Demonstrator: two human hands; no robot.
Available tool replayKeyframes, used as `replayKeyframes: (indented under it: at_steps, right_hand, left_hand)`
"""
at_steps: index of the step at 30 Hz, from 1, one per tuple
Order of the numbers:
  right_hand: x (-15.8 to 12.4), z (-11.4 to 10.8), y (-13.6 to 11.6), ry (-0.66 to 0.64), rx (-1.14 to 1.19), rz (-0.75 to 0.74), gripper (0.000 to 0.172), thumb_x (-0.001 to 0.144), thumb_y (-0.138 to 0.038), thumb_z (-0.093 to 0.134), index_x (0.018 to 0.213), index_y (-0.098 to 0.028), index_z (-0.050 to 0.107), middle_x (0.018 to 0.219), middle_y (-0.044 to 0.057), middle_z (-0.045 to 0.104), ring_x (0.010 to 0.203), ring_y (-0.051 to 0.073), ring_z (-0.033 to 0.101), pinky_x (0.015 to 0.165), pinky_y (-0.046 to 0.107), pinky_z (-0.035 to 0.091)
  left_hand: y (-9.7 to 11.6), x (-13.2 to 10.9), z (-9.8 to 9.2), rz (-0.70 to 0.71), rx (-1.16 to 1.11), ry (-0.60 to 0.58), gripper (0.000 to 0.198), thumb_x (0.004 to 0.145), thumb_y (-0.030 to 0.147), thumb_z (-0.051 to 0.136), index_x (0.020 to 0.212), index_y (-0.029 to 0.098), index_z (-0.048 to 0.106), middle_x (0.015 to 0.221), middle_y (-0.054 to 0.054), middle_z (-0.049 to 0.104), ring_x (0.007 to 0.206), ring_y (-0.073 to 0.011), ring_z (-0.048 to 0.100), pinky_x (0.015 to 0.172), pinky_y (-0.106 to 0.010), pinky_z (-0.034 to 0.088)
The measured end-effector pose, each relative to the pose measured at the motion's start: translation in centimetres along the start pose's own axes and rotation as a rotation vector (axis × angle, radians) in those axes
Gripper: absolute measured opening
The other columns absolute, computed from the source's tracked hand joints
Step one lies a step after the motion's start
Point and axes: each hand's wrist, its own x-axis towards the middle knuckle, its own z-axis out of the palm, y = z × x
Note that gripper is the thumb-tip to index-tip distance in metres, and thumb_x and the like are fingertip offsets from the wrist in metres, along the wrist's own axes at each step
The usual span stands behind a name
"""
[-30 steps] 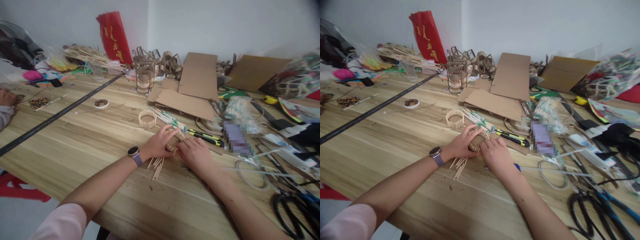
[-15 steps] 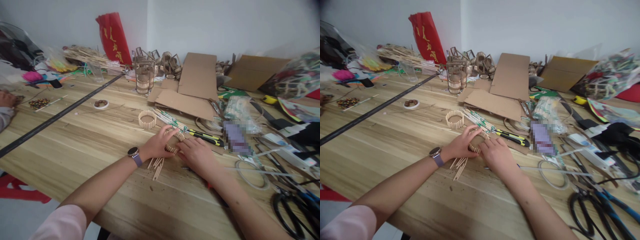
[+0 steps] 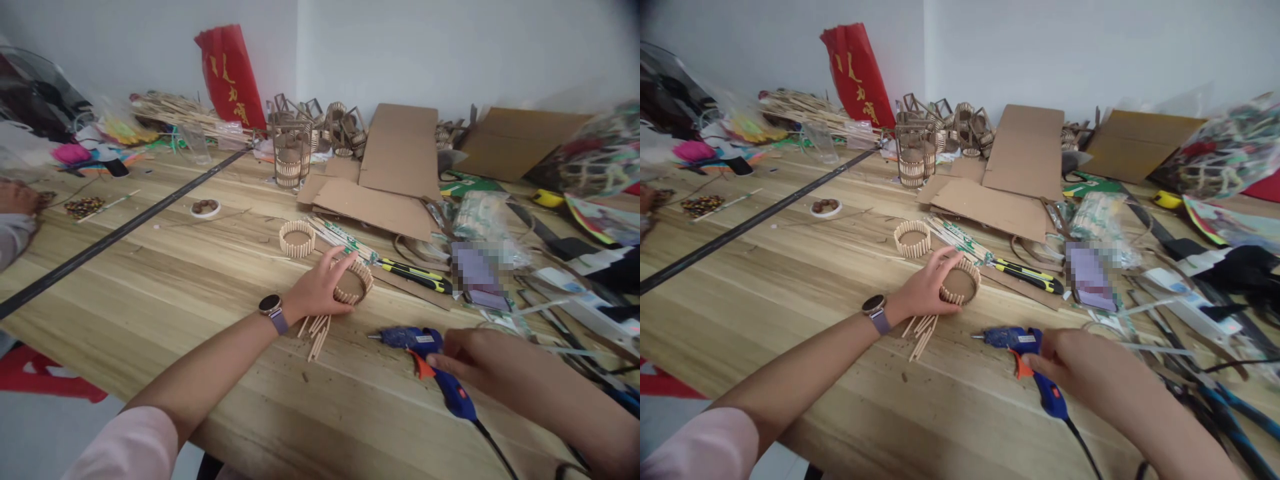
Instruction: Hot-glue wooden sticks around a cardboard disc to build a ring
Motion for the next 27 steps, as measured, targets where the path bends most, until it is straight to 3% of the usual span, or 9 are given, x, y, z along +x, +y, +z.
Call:
replayKeyframes:
  at_steps: [3,8,12,15,20,27]
  right_hand:
    - [-0.4,1.0,0.2,-0.191,0.034,0.066,0.016,0.077,-0.038,0.064,0.066,-0.026,0.065,0.060,0.007,0.067,0.056,0.024,0.061,0.052,0.032,0.035]
    - [0.2,2.7,0.7,-0.108,0.092,0.073,0.020,0.071,-0.039,0.063,0.064,-0.022,0.053,0.058,0.002,0.060,0.053,0.018,0.052,0.051,0.028,0.031]
    - [0.6,3.6,2.2,-0.156,0.342,0.074,0.030,0.066,-0.047,0.063,0.063,-0.023,0.044,0.053,-0.004,0.043,0.050,0.013,0.038,0.049,0.026,0.028]
    - [0.4,3.3,2.5,-0.194,0.549,0.064,0.039,0.064,-0.055,0.064,0.063,-0.022,0.043,0.055,-0.005,0.037,0.051,0.011,0.035,0.048,0.026,0.029]
    - [-0.4,1.5,1.6,-0.311,0.801,0.058,0.041,0.067,-0.059,0.067,0.077,-0.020,0.057,0.065,0.000,0.051,0.056,0.014,0.046,0.052,0.027,0.038]
    - [-0.6,1.4,1.5,-0.161,1.062,0.210,0.039,0.061,-0.051,0.075,0.082,-0.019,0.067,0.071,0.004,0.063,0.068,0.018,0.057,0.064,0.029,0.046]
  left_hand:
    - [0.0,0.0,0.1,0.007,0.012,0.006,0.111,0.063,0.034,0.084,0.150,0.028,0.014,0.150,-0.017,0.019,0.137,-0.0404,0.031,0.107,-0.056,0.039]
    - [0.0,-0.1,0.1,0.006,0.031,0.000,0.110,0.063,0.032,0.083,0.150,0.028,0.015,0.150,-0.017,0.019,0.137,-0.0397,0.032,0.107,-0.054,0.039]
    - [0.1,0.0,0.0,-0.010,0.041,-0.004,0.106,0.063,0.030,0.082,0.148,0.024,0.019,0.150,-0.018,0.019,0.136,-0.0384,0.034,0.107,-0.051,0.041]
    - [0.1,-0.1,-0.1,-0.008,0.050,-0.001,0.104,0.064,0.030,0.081,0.148,0.024,0.020,0.150,-0.017,0.020,0.134,-0.0386,0.036,0.106,-0.051,0.043]
    - [0.0,-0.1,0.0,0.001,0.053,0.001,0.104,0.064,0.030,0.081,0.148,0.026,0.019,0.150,-0.017,0.020,0.135,-0.0384,0.036,0.105,-0.052,0.043]
    - [0.0,0.0,-0.1,-0.006,0.041,-0.014,0.103,0.064,0.032,0.082,0.148,0.023,0.022,0.150,-0.018,0.019,0.135,-0.0392,0.035,0.106,-0.052,0.042]
